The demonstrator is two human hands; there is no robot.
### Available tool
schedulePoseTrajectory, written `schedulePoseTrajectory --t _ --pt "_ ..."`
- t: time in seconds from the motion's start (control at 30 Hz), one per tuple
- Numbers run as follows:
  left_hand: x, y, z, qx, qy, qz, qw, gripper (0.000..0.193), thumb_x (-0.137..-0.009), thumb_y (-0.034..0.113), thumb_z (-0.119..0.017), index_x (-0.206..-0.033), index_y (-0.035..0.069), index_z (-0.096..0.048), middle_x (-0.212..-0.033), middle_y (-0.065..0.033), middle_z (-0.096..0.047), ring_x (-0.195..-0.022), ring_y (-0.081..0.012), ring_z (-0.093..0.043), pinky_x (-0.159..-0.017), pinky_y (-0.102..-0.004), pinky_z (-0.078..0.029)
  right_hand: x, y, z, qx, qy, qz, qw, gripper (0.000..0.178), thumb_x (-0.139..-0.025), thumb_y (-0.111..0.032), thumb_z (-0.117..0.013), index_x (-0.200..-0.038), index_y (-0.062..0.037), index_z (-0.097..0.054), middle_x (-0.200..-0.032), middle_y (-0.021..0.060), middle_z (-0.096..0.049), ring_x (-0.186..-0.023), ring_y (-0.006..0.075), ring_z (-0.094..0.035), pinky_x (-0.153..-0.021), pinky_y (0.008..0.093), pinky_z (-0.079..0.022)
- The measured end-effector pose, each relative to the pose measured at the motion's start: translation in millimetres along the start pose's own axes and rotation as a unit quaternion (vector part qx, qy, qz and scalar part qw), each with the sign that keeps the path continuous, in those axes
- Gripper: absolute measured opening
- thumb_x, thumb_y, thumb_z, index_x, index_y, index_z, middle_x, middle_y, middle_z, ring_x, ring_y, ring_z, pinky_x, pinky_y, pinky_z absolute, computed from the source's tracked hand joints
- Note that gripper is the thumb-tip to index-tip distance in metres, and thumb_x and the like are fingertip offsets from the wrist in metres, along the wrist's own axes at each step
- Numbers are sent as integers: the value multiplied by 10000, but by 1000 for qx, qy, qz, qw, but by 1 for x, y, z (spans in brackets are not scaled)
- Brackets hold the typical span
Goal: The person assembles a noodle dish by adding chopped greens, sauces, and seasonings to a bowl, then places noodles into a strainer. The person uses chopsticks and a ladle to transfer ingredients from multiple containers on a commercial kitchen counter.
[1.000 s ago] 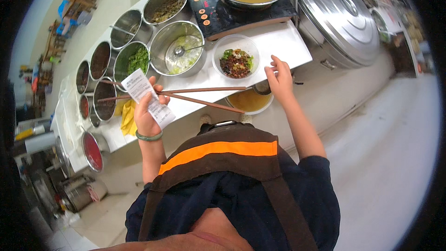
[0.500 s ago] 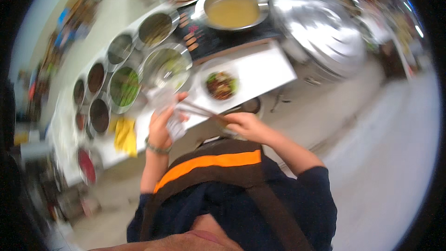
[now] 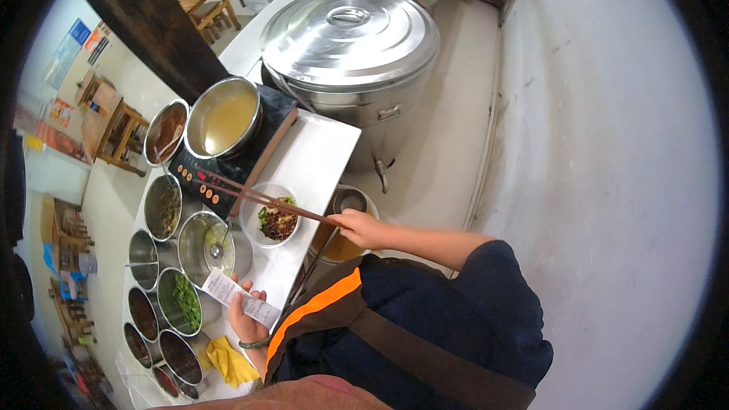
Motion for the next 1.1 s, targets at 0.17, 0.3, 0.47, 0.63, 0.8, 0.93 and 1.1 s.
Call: schedulePoseTrajectory --t 0.17,0.3,0.47,0.63,0.8,0.93,1.1 --pt "0 -1 1 -15 8 11 1000 467 -884 90 -411 -1341 19 -348 -981 -136 -585 -729 -212 -613 -722 -385 -522 1 18 -12 74 15 -23 997 386 -815 -33 -530 -1198 -22 -490 -883 174 -498 -835 344 -516 -733 407 -433" --pt "5 -1 0 -12 -1 9 1000 480 -884 102 -412 -1354 43 -340 -966 -113 -583 -739 -187 -598 -740 -380 -520 -8 11 -7 62 9 7 998 392 -797 -40 -551 -1186 -33 -502 -878 157 -505 -832 324 -517 -739 393 -436" --pt "18 -9 14 55 28 24 998 491 -875 60 -423 -1356 33 -328 -958 -137 -595 -720 -218 -604 -735 -390 -520 -19 13 -2 64 -30 -28 997 367 -786 -52 -562 -1151 -19 -547 -918 151 -562 -866 296 -554 -769 371 -452" --pt "35 -18 43 111 39 5 993 496 -889 76 -466 -1361 30 -322 -995 -138 -604 -764 -199 -624 -752 -383 -529 -31 -14 3 35 17 30 999 377 -791 -3 -565 -1168 -2 -553 -876 113 -556 -796 225 -545 -713 315 -441" --pt "49 -21 65 124 65 -27 990 489 -899 73 -457 -1365 22 -318 -980 -117 -608 -772 -164 -613 -742 -356 -530 -59 -68 -25 49 -28 148 987 421 -784 33 -569 -1202 12 -527 -926 132 -536 -807 251 -530 -710 324 -435" --pt "66 -21 82 127 93 -48 986 495 -898 76 -462 -1368 27 -315 -969 -110 -610 -727 -145 -589 -693 -322 -511 -92 -98 -83 110 -31 236 965 462 -761 49 -574 -1218 8 -520 -985 172 -518 -863 327 -537 -742 366 -458" --pt "87 -16 106 136 119 -63 982 482 -902 82 -463 -1359 32 -320 -966 -104 -609 -710 -145 -579 -674 -315 -500 -132 -110 -150 179 -21 256 950 412 -751 44 -562 -1161 -2 -553 -972 175 -532 -841 344 -558 -713 394 -475"
Point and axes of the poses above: each hand's wrist, its own x-axis away from the middle knuckle, its own z-axis out of the back of the hand, y = z × x, the point moved 6 cm from there along -x, towards the middle knuckle
